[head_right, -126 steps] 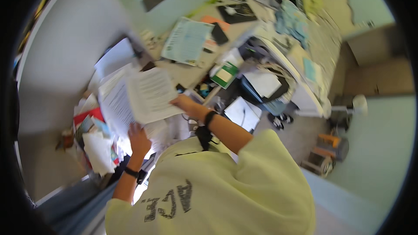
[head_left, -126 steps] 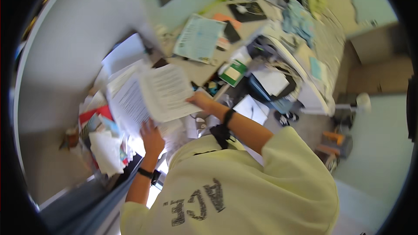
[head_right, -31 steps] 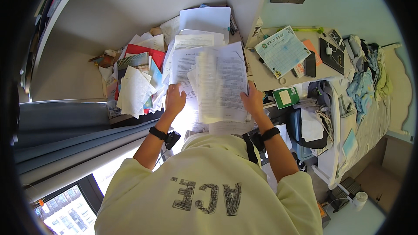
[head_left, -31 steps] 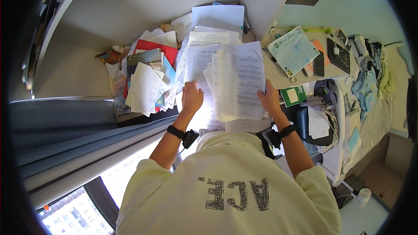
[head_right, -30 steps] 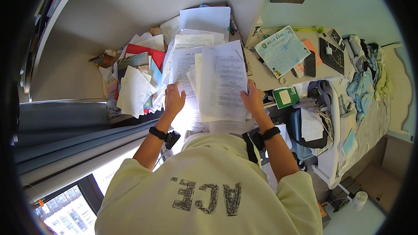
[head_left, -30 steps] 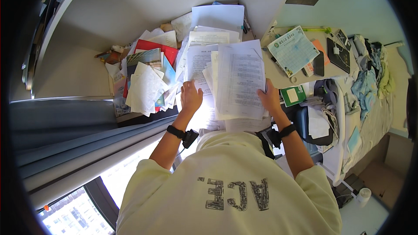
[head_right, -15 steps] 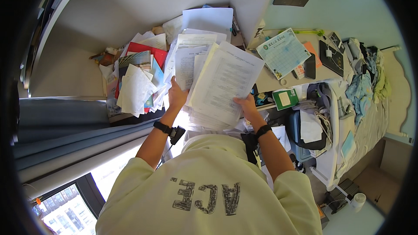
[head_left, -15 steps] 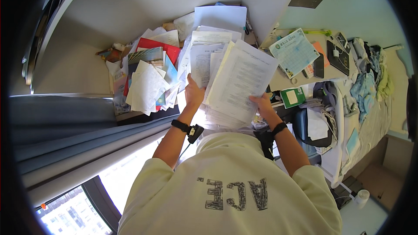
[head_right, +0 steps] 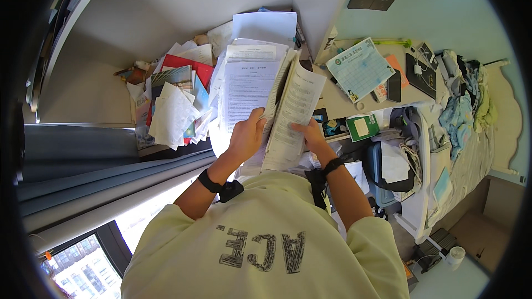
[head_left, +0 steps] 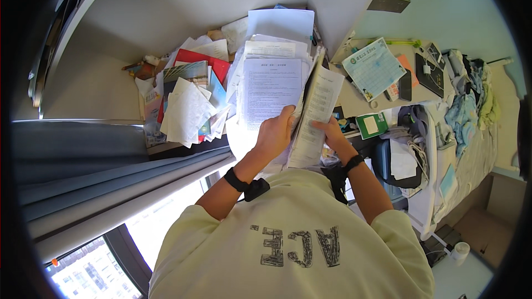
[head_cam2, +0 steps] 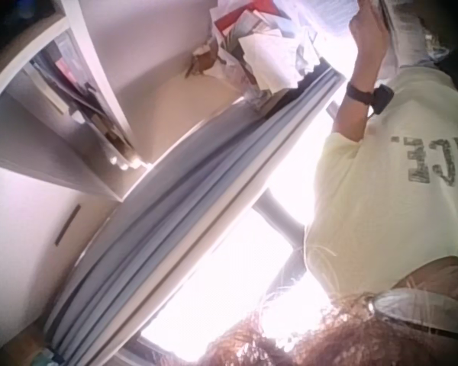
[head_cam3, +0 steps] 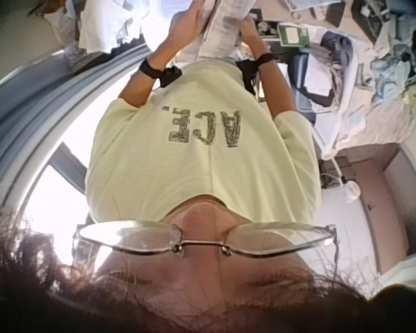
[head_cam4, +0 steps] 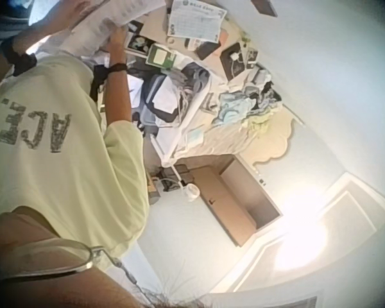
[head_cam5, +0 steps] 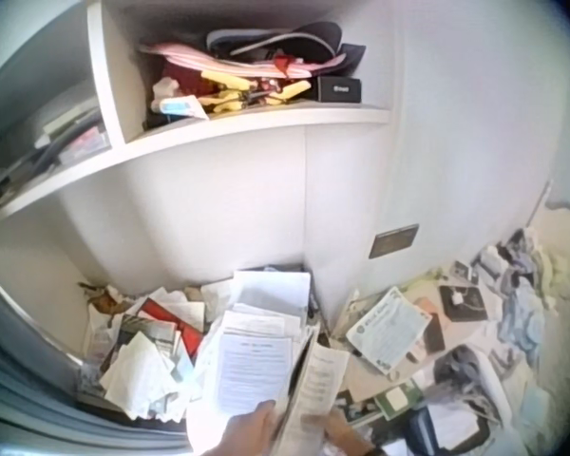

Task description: The person walks into a cluttered bedroom and begins sorting through a large pile of papers and documents on a desk. They pick up stacks of paper, flip through them, and move them between the desk and a shelf above. The person also handles a red notebook and a light blue folder, placing them on the bed.

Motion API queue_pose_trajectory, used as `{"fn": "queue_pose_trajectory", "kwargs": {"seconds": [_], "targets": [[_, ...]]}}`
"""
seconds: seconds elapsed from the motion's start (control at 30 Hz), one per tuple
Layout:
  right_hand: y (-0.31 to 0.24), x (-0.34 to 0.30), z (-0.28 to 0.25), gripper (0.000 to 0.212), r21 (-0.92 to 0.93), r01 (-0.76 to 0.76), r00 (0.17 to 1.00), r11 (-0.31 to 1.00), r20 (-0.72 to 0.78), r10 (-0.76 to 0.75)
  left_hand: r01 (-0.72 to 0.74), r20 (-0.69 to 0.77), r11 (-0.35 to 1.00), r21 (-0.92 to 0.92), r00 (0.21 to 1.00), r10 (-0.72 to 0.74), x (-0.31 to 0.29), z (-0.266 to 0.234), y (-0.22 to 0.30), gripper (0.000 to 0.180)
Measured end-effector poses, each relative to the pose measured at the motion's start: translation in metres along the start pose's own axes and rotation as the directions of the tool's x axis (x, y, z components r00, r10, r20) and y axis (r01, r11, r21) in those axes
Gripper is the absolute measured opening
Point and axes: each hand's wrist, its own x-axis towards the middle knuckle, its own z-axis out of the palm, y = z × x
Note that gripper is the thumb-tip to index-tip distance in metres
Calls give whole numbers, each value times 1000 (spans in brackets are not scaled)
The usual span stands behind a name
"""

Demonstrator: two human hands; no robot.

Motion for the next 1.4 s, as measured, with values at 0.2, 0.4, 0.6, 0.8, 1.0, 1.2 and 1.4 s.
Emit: {"fn": "queue_pose_trajectory", "kwargs": {"seconds": [0.2,0.4,0.6,0.8,1.0,1.2,1.4], "targets": [[4,8,-6,42,53,71,995,996,-68,-67,230,-250,956,-184,930,-271,21,2,-78,28],[0,13,6,44,-288,63,995,956,-58,-83,524,46,771,-362,836,-547,32,4,-150,39],[-3,11,25,50,-164,170,982,972,-55,-182,155,-27,983,-102,987,-159,35,21,-121,56],[-18,-4,2,49,218,96,981,971,-184,-56,38,279,976,-216,960,25,42,-15,-44,44],[-36,-26,-16,41,222,249,968,943,-99,-232,-223,-1,911,-347,972,237,51,-71,-59,35],[-68,0,59,35,-156,509,857,846,-3,-516,-69,-33,716,-695,997,64,71,-113,-73,41],[-77,2,106,34,-395,513,853,762,136,-503,9,8,767,-642,1000,-5,65,-110,-88,37]]}}
